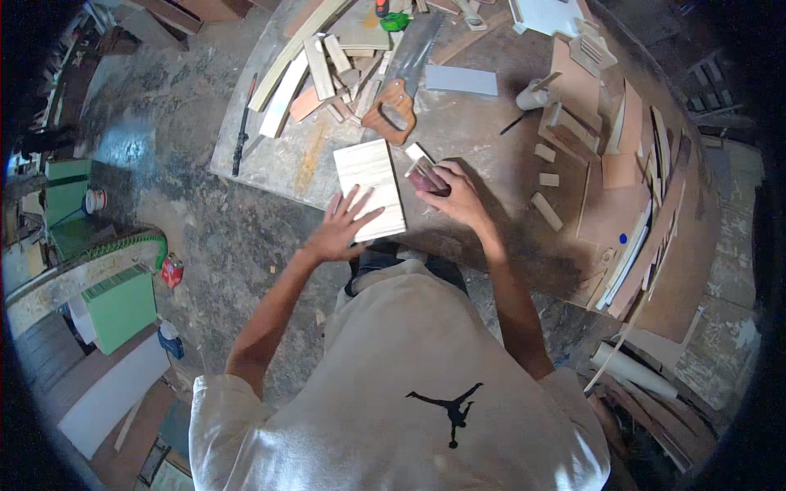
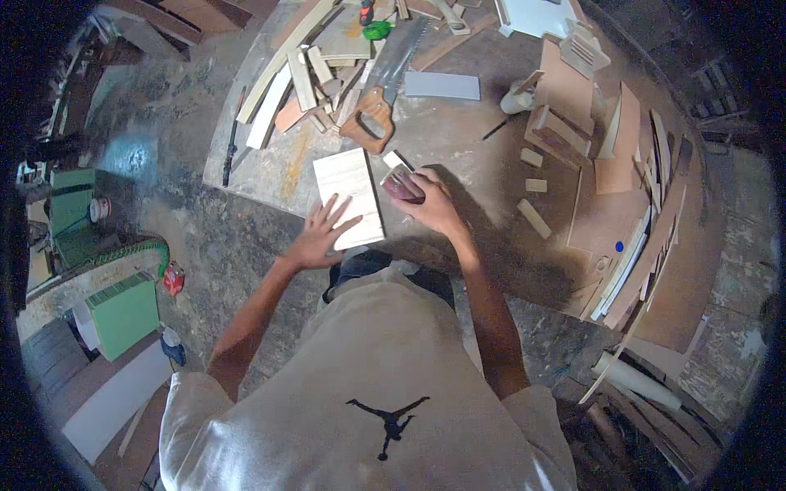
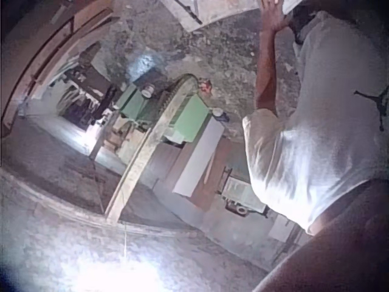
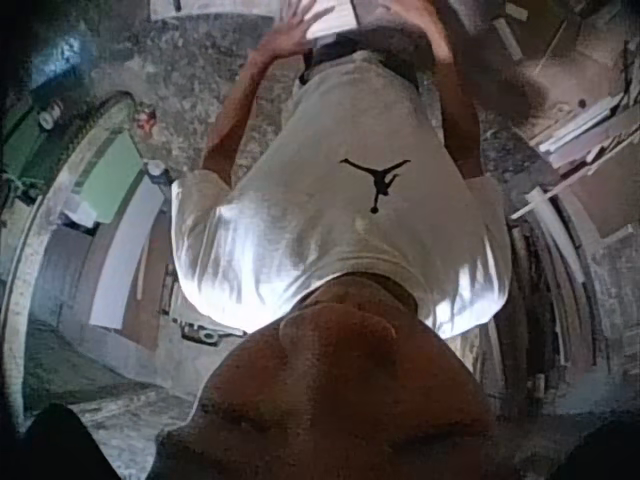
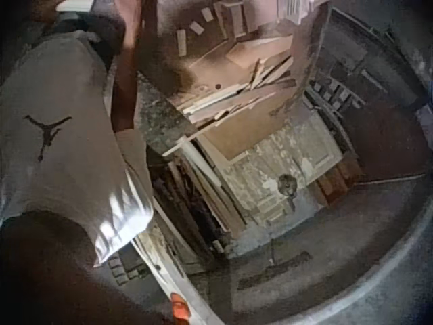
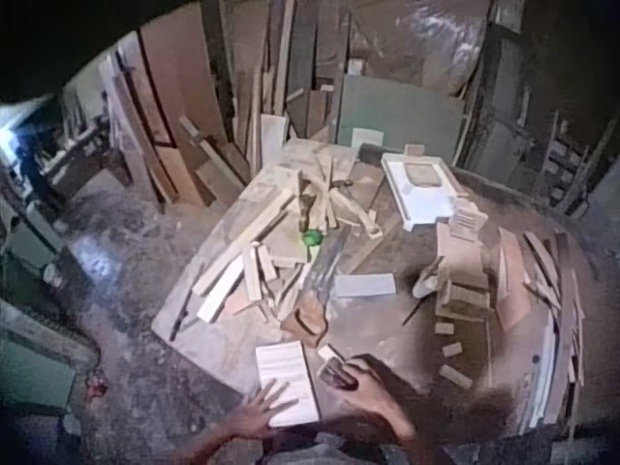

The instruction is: Cutting and assembling small wooden pieces into a square frame structure.

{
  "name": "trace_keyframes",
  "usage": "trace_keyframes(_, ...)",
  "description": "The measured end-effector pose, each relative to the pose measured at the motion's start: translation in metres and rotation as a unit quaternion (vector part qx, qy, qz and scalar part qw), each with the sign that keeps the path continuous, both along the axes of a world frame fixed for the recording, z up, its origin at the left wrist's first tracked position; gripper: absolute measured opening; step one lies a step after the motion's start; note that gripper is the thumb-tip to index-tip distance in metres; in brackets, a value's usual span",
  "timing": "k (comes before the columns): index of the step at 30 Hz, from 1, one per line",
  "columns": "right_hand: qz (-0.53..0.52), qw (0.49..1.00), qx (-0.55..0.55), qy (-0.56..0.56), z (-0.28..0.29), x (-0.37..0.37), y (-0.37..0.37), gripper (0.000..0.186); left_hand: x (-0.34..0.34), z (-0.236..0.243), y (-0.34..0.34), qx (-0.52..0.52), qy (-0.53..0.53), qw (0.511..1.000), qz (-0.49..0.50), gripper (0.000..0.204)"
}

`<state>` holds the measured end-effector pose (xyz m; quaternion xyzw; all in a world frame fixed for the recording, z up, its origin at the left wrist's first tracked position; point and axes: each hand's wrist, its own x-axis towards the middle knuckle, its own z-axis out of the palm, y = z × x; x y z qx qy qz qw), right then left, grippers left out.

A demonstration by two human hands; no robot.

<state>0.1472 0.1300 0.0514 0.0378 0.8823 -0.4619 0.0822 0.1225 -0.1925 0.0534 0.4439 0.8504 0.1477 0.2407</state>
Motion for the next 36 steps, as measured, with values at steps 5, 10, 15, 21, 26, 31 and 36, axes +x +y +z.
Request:
trace_keyframes(5,-0.004,0.999,0.036,0.018,0.001,-0.005,-0.018,0.067,-0.005,-0.004,-0.040,0.000,0.061,0.992,0.109,0.086)
trace_keyframes(10,0.072,0.981,0.181,0.007,0.002,0.001,-0.033,0.070,0.007,-0.017,0.022,0.061,0.024,0.918,0.391,0.102)
trace_keyframes(15,0.005,0.981,0.195,-0.022,-0.003,-0.008,-0.027,0.071,-0.007,-0.040,0.001,0.092,0.054,0.923,0.370,0.111)
trace_keyframes(21,-0.109,0.964,0.235,0.061,-0.009,-0.031,0.007,0.061,-0.042,-0.061,-0.084,0.028,0.056,0.897,0.438,0.111)
trace_keyframes(26,-0.125,0.960,0.233,0.088,-0.020,-0.041,0.022,0.065,-0.063,-0.057,-0.070,0.160,-0.048,0.908,0.385,0.070)
trace_keyframes(31,-0.135,0.962,0.213,0.102,-0.007,-0.041,-0.001,0.058,-0.066,-0.071,-0.056,0.231,0.034,0.883,0.407,0.059)
trace_keyframes(36,-0.172,0.968,0.175,0.051,-0.009,-0.028,-0.009,0.049,-0.050,-0.080,-0.041,0.300,0.073,0.818,0.485,0.024)
